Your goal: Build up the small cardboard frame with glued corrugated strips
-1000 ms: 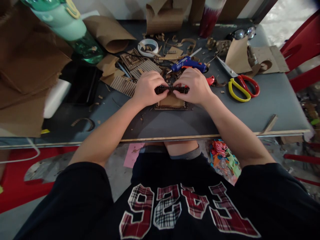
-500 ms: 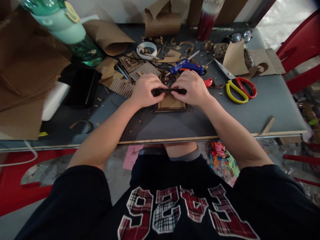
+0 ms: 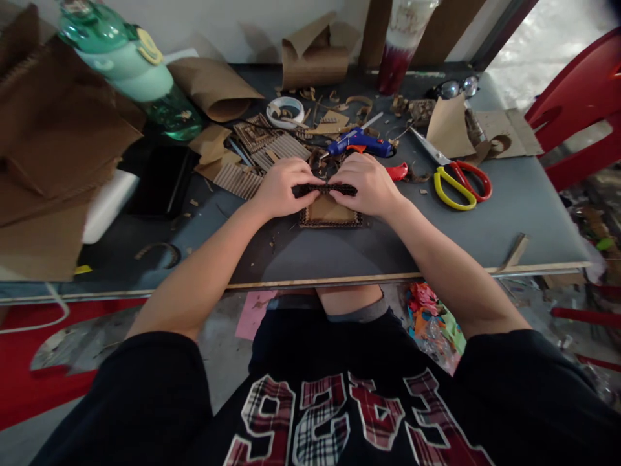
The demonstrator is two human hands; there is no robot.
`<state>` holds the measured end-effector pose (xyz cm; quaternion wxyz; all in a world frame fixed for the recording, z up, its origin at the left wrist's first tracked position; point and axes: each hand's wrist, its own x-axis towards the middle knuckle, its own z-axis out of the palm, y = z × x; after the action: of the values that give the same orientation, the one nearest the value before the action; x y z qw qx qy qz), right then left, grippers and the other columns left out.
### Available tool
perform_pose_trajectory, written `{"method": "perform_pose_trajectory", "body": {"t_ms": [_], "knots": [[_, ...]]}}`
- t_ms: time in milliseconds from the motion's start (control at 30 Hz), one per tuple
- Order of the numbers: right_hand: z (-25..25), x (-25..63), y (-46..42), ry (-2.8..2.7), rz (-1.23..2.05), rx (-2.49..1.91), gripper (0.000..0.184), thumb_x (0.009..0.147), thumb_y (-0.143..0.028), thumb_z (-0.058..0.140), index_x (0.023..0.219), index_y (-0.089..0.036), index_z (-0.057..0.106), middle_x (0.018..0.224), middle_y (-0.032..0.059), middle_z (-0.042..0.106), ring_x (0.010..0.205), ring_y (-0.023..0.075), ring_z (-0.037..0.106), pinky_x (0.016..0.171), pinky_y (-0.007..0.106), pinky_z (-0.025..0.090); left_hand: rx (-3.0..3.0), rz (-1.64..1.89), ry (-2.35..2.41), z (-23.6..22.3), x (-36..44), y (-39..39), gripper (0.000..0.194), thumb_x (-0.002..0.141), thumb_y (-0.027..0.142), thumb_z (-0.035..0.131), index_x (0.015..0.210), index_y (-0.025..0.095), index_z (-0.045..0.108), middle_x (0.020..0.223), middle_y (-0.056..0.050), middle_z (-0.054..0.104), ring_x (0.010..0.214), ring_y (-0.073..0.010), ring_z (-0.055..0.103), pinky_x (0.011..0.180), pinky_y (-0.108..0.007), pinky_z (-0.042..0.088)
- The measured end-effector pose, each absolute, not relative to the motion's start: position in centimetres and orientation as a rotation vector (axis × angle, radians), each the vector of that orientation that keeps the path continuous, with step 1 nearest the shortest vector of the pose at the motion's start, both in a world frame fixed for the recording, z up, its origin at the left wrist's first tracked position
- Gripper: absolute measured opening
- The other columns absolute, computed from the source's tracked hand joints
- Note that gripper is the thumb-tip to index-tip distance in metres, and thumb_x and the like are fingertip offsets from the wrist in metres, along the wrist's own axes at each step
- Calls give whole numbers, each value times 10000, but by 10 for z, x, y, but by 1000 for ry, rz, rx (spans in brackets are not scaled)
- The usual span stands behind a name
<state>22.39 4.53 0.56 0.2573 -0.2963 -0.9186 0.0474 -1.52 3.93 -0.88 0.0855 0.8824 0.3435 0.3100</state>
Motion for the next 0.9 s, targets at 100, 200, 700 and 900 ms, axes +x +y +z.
{"method": "perform_pose_trajectory", "body": {"t_ms": [100,200,700,900], "knots": [[5,224,46,-2485,127,-773,227,895,-330,589,977,-215,766,935,83,742,968,273,642,859,450,493,2624,928,1043,-10,-13,39,281,867,396,635,1013,206,781,946,-64,726,960,-240,657,898,-432,518],[5,225,47,-2474,123,-751,232,906,-339,584,962,-215,773,917,82,746,952,269,648,854,445,499,2620,944,1050,-8,-12,36,295,885,407,608,993,193,779,944,-76,736,956,-239,661,898,-419,518],[5,227,49,-2462,65,-757,257,946,-337,572,990,-194,781,929,98,758,933,263,652,830,425,512,2594,943,1026,-3,-18,38,307,816,322,614,1041,181,768,1011,-77,772,980,-242,698,928,-420,555],[6,227,48,-2467,46,-751,249,948,-336,591,992,-186,785,935,100,758,936,262,655,833,419,517,2541,951,1103,-3,-15,37,264,818,285,602,990,201,783,966,-59,778,943,-233,703,910,-416,565]]}}
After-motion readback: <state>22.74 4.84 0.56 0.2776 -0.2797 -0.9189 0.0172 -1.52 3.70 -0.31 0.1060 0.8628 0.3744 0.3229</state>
